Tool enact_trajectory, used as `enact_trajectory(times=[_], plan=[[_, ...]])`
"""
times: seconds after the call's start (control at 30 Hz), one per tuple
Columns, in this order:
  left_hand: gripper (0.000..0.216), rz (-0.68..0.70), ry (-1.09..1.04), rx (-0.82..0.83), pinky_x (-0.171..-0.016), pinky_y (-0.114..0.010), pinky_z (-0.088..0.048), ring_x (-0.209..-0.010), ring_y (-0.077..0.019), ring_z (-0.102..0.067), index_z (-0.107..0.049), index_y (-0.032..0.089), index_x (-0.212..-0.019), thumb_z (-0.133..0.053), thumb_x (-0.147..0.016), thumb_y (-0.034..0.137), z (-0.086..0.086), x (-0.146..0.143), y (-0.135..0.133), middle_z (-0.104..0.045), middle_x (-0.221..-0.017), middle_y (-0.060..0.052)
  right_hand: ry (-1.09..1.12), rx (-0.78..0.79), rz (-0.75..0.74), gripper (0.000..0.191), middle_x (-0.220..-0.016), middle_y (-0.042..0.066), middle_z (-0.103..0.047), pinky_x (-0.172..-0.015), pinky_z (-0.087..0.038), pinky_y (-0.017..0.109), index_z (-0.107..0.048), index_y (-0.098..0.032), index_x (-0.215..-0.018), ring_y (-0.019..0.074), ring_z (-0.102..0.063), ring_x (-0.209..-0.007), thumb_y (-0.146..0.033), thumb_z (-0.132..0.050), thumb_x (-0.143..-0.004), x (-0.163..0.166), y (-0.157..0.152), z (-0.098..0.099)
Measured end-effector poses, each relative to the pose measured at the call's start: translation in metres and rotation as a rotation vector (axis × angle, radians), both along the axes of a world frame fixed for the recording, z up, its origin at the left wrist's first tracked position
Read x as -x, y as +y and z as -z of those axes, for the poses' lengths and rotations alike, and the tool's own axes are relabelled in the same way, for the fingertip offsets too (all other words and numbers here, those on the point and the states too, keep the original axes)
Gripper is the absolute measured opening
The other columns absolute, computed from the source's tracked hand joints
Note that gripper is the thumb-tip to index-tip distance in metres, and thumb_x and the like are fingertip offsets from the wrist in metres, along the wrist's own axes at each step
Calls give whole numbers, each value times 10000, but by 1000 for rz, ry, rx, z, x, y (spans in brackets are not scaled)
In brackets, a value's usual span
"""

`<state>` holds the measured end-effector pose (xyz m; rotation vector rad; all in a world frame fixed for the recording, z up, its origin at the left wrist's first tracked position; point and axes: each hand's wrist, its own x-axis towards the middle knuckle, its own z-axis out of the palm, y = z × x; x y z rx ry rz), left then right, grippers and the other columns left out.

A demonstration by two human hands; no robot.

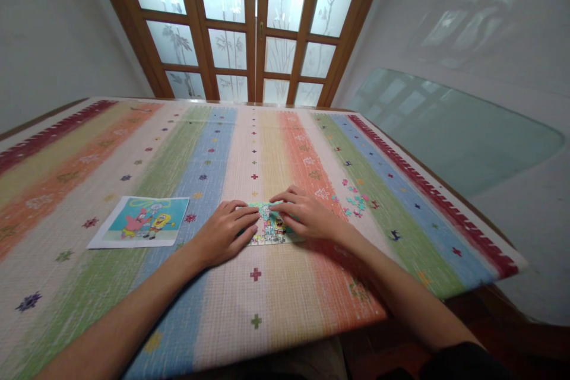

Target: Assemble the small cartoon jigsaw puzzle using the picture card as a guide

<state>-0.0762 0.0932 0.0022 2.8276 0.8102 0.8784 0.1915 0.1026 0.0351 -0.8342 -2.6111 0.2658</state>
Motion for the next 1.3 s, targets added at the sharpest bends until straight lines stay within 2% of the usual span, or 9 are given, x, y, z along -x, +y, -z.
enact_trajectory(times=[0.1,0.27,0.47,0.6,0.77,0.93,1.1,1.2,1.3], plan=[[264,2,11,-5,-936,-484,-505,-1091,-284,-626,-697,214,-1218,-513,-1037,271,1,1,1,-743,-1215,-70,50,-21,119,245,-1106,115,-711,-938,-486,440,-725,-210,-1064,250,-611,-1036,-178,-501,-970,-32,-4,-10],[267,7,13,8,-940,-484,-498,-1091,-279,-620,-663,196,-1238,-499,-1035,250,4,2,2,-731,-1226,-83,76,-30,481,182,-886,86,-690,-823,-493,400,-680,-216,-859,247,-644,-875,-293,-537,-942,-102,-20,-12],[255,-1,0,42,-937,-450,-482,-1067,-264,-616,-612,201,-1250,-486,-1034,246,2,1,1,-721,-1186,-81,-49,49,729,234,-892,93,-672,-784,-506,388,-707,-206,-928,248,-649,-807,-390,-568,-887,-155,-47,-1],[257,-18,8,52,-910,-426,-480,-1018,-256,-621,-577,187,-1257,-468,-1029,236,0,1,-1,-705,-1131,-88,-109,94,742,251,-926,105,-679,-820,-517,394,-738,-211,-974,251,-663,-820,-385,-576,-891,-159,-54,4],[288,-21,13,4,-947,-437,-472,-1101,-270,-616,-542,176,-1305,-461,-1037,244,4,2,0,-666,-1261,-121,-130,136,737,221,-930,117,-681,-825,-520,389,-727,-198,-939,253,-666,-833,-359,-580,-903,-155,-50,5],[295,-23,-3,-20,-955,-442,-482,-1114,-274,-614,-549,166,-1306,-467,-1036,249,6,2,0,-663,-1256,-133,-104,154,732,187,-902,103,-667,-818,-516,388,-697,-201,-887,237,-648,-802,-340,-573,-909,-155,-46,6],[296,-16,-14,-24,-946,-444,-488,-1099,-272,-615,-553,162,-1307,-468,-1028,216,4,1,-1,-668,-1244,-132,-82,203,727,153,-800,75,-668,-709,-482,342,-669,-203,-832,213,-621,-719,-330,-600,-880,-155,-41,1],[295,-11,-27,-28,-941,-444,-491,-1090,-269,-616,-553,170,-1305,-473,-1025,215,3,1,-1,-674,-1232,-126,-26,293,709,154,-708,41,-667,-612,-426,303,-663,-206,-812,183,-587,-628,-331,-601,-878,-143,-35,-6],[293,-10,-35,-31,-939,-450,-492,-1093,-273,-615,-557,164,-1299,-467,-1025,212,3,1,-2,-676,-1226,-132,70,359,594,169,-740,38,-701,-627,-427,289,-684,-201,-832,165,-598,-644,-347,-620,-887,-115,-29,-14]])
